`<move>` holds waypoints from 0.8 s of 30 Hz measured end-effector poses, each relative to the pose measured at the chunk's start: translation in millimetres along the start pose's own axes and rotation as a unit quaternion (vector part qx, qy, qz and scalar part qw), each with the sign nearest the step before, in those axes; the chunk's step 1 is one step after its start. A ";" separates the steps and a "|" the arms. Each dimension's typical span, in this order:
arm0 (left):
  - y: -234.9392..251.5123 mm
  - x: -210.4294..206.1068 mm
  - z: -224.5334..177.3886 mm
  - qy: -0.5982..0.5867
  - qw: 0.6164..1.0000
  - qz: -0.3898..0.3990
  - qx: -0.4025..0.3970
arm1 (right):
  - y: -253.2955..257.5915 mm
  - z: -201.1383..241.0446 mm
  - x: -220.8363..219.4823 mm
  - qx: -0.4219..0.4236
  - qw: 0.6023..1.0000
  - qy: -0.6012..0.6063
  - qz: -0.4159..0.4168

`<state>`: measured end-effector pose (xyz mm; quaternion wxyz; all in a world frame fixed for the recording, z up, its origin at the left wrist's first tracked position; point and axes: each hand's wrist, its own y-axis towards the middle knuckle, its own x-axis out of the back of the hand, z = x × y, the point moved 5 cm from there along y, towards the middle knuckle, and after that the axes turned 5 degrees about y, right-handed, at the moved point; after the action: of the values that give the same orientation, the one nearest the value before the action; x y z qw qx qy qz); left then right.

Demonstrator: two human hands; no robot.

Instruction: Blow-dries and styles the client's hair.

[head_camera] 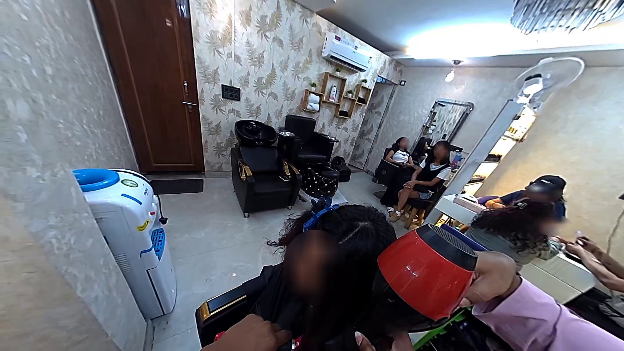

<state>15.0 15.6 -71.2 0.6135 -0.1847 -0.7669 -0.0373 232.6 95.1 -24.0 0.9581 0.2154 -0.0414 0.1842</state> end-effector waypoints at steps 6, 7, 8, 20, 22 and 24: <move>-3.5 -5.2 -3.3 0.050 0.993 -0.089 -0.057 | -0.9 -1.2 1.4 0.012 1.000 0.008 -0.001; -4.4 -6.3 -3.6 0.057 0.991 -0.105 -0.065 | -1.1 -1.1 1.7 0.010 1.000 0.004 0.000; -5.1 -7.4 -3.8 0.063 0.989 -0.114 -0.070 | -0.8 -1.0 2.1 0.012 1.000 0.000 0.000; -6.8 -14.0 -9.6 0.103 0.981 -0.133 -0.093 | -2.6 -6.4 5.8 -0.006 1.000 0.006 -0.001; -6.7 -15.1 -10.8 0.107 0.978 -0.146 -0.102 | -3.4 -7.7 6.7 -0.011 1.000 0.002 0.001; -6.4 -16.5 -11.5 0.105 0.978 -0.145 -0.104 | -4.6 -8.0 7.4 -0.014 1.000 -0.004 0.003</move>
<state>26.5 2.5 -83.1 0.6559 -0.1295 -0.7089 -0.2244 241.2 97.1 -31.9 0.9603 0.2023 -0.0484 0.1858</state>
